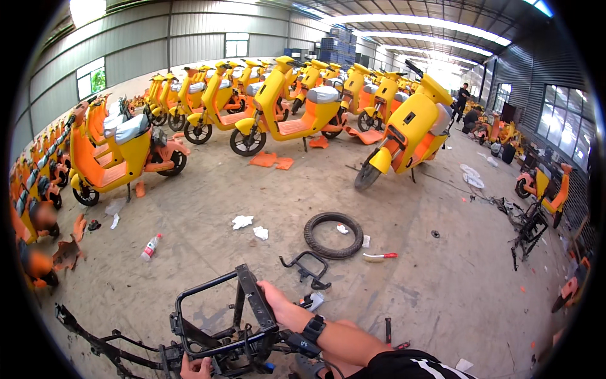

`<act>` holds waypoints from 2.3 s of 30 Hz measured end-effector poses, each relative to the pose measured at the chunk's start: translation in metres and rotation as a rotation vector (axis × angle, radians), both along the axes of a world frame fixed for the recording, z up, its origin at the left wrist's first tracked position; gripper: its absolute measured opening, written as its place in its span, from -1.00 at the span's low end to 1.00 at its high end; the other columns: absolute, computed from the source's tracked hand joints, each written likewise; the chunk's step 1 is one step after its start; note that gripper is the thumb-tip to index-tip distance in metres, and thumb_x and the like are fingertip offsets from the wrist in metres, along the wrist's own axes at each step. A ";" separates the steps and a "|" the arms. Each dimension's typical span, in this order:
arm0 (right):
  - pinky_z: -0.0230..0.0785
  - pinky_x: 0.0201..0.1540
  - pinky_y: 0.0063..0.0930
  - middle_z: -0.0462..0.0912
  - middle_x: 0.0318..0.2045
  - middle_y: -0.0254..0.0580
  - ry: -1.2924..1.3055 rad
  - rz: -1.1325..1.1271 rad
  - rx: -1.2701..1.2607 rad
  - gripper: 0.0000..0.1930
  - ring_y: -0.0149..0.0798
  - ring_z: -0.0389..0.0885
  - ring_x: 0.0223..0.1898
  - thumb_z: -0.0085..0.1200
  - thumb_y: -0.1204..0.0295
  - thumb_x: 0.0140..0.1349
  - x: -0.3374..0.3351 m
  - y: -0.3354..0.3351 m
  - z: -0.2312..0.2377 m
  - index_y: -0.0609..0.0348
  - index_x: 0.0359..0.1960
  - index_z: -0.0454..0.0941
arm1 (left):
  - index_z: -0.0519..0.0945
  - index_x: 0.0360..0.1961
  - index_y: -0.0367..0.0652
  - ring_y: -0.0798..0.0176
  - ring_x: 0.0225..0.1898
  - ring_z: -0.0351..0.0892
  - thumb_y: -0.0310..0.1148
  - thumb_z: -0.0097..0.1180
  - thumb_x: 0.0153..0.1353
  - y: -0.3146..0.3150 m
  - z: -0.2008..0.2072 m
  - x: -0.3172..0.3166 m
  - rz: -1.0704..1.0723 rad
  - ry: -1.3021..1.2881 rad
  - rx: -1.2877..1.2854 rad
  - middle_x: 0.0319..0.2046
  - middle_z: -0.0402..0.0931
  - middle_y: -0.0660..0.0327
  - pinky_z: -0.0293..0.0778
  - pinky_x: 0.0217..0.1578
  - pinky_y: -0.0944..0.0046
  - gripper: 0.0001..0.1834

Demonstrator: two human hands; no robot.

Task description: The person positions a small metal part onto a black motorcycle frame and uses a power drill to drive a screw into the assembly.

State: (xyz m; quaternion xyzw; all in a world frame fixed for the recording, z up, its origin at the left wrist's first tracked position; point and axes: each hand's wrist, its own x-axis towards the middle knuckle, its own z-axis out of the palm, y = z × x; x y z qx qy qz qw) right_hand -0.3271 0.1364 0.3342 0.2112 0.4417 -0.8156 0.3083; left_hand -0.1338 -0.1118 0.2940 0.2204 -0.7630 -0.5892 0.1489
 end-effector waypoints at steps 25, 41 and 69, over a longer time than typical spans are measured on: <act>0.31 -0.60 -0.45 0.56 -0.62 -0.29 0.057 0.029 -0.008 -0.57 -0.34 0.46 -0.66 -0.27 0.06 0.28 -0.004 -0.003 -0.009 0.05 -0.47 0.58 | 0.31 0.19 -0.35 0.40 -0.55 0.52 -0.47 0.26 0.10 -0.008 -0.008 0.001 0.003 -0.035 0.036 -0.49 0.59 0.16 0.44 -0.58 0.44 -0.37; 0.36 -0.55 -0.29 0.50 -0.64 -0.25 0.013 0.032 -0.067 -0.59 -0.24 0.47 -0.63 -0.28 0.08 0.27 -0.006 -0.005 -0.007 0.08 -0.48 0.49 | 0.55 -0.26 -0.27 0.30 -0.56 0.53 -0.32 0.10 0.22 0.028 -0.139 0.037 -0.077 -0.315 0.586 -0.49 0.56 0.16 0.42 -0.60 0.30 -0.79; 0.31 -0.56 -0.40 0.55 -0.60 -0.31 0.026 0.019 0.032 -0.58 -0.34 0.45 -0.62 -0.26 0.06 0.26 0.000 0.000 0.003 0.05 -0.48 0.55 | 0.10 0.27 -0.37 -0.01 0.26 0.22 0.22 0.20 -0.05 0.057 -0.399 0.162 -0.371 -1.187 -0.474 0.24 0.21 -0.09 0.25 0.19 0.15 0.07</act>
